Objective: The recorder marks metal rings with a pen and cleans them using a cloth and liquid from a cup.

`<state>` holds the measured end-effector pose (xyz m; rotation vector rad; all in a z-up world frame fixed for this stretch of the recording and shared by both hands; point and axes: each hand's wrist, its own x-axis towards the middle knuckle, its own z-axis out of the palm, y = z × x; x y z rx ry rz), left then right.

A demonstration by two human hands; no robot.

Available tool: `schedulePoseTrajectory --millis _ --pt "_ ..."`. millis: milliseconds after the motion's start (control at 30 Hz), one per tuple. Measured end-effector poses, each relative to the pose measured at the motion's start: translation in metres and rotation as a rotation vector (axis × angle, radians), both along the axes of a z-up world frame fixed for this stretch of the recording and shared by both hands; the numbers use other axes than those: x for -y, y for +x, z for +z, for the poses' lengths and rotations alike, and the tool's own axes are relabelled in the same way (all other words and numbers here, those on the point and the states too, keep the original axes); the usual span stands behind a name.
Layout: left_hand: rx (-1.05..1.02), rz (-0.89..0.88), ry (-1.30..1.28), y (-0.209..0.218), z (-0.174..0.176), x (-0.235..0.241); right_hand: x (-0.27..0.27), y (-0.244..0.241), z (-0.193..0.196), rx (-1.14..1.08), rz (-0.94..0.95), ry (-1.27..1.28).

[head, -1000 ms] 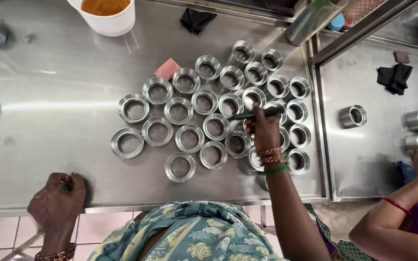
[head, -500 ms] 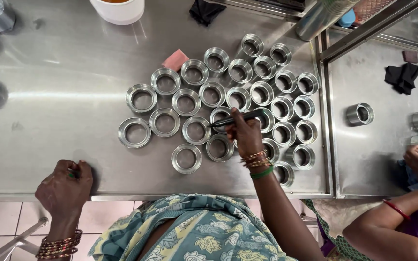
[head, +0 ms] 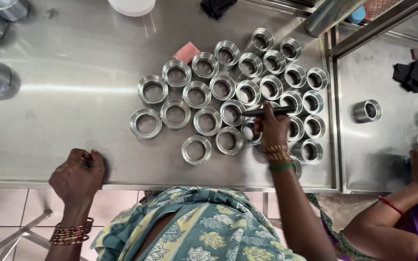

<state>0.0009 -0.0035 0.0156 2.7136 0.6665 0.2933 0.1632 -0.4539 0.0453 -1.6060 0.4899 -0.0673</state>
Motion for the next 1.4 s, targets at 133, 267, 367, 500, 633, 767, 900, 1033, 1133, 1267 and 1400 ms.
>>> schedulePoseTrajectory --millis 133,267,367,500,633,767,900,1033,1133,1267,1400 --pt "0.022 -0.042 0.007 -0.005 -0.005 -0.003 -0.050 -0.056 0.034 -0.063 0.128 0.049" --pt "0.008 -0.033 -0.016 -0.002 -0.007 -0.006 -0.049 -0.065 0.014 -0.103 0.117 0.022" --pt "-0.001 -0.036 -0.019 0.000 -0.005 -0.006 -0.032 -0.070 0.011 -0.031 0.052 -0.003" --pt "-0.023 -0.007 -0.017 -0.001 -0.006 -0.003 -0.064 -0.091 0.026 -0.055 0.111 -0.047" --pt "-0.018 -0.053 0.079 -0.009 -0.027 -0.009 -0.010 -0.081 0.021 0.030 0.060 -0.107" --pt "0.025 -0.050 0.094 -0.011 -0.042 -0.014 0.060 -0.059 0.046 0.000 -0.245 0.009" --pt "-0.040 -0.031 0.156 -0.015 -0.055 -0.020 0.056 -0.026 0.031 -0.099 -0.100 0.020" --pt "0.021 -0.041 0.113 -0.017 -0.064 -0.022 0.080 0.011 0.019 -0.110 -0.215 -0.098" --pt "0.009 -0.025 0.154 -0.017 -0.066 -0.023 0.083 0.005 0.030 0.002 -0.176 -0.147" --pt "-0.072 -0.008 0.285 -0.016 -0.071 -0.028 0.108 -0.003 0.032 -0.139 -0.155 -0.209" --pt "-0.026 -0.028 0.375 -0.028 -0.127 -0.062 0.142 -0.033 0.063 -0.110 -0.063 -0.078"
